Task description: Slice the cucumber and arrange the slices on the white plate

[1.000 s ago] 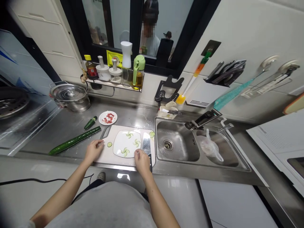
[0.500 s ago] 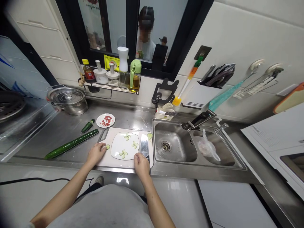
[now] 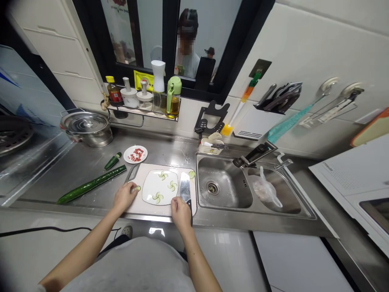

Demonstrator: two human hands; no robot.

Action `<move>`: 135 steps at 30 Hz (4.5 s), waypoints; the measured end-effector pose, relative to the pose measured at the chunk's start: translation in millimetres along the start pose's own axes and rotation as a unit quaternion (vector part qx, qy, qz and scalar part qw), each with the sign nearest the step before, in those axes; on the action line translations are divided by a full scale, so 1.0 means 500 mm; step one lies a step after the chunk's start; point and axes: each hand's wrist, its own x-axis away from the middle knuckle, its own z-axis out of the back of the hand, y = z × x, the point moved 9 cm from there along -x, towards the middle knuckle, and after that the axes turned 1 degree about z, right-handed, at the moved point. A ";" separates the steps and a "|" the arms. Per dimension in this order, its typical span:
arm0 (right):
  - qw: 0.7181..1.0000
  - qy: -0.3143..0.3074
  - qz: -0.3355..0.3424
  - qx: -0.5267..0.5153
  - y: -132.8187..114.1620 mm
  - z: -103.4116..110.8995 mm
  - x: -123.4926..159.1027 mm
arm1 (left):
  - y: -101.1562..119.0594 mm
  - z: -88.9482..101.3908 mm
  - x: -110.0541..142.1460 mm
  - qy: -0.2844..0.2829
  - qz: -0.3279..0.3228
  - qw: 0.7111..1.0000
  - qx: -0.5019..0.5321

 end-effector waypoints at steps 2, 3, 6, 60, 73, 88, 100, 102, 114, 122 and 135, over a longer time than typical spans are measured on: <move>1.000 -0.002 0.002 -0.003 -0.003 0.000 0.000 | -0.002 -0.002 0.001 0.001 0.005 1.000 0.020; 1.000 -0.002 0.004 -0.005 -0.003 0.000 0.000 | -0.004 -0.003 0.001 0.001 0.011 0.999 0.036; 1.000 -0.004 0.003 -0.010 -0.003 0.000 0.000 | -0.017 -0.006 0.000 0.002 0.042 0.993 0.108; 0.973 -0.072 0.143 -0.166 -0.193 -0.036 -0.130 | 0.182 0.061 0.033 -0.133 0.076 0.794 0.588; 0.972 -0.116 0.024 -0.200 -0.145 -0.114 -0.177 | 0.157 0.029 -0.028 -0.106 -0.020 0.831 0.546; 0.970 -0.214 -0.070 -0.086 -0.085 -0.229 -0.223 | 0.113 -0.043 -0.076 -0.087 -0.022 0.971 0.222; 0.969 -0.203 -0.015 0.140 -0.108 -0.232 -0.221 | 0.126 -0.040 -0.082 -0.064 -0.064 0.996 0.019; 0.966 -0.206 0.011 0.154 -0.113 -0.230 -0.215 | 0.123 -0.037 -0.084 -0.062 -0.064 0.996 0.021; 0.953 -0.225 0.070 0.192 -0.125 -0.230 -0.192 | 0.110 -0.027 -0.083 -0.050 -0.062 0.996 0.029; 0.955 -0.221 0.062 0.188 -0.124 -0.236 -0.188 | 0.115 -0.021 -0.080 -0.059 -0.076 0.995 0.034; 0.966 -0.205 0.039 0.151 -0.126 -0.205 -0.185 | 0.105 -0.001 -0.072 -0.043 -0.063 0.996 0.052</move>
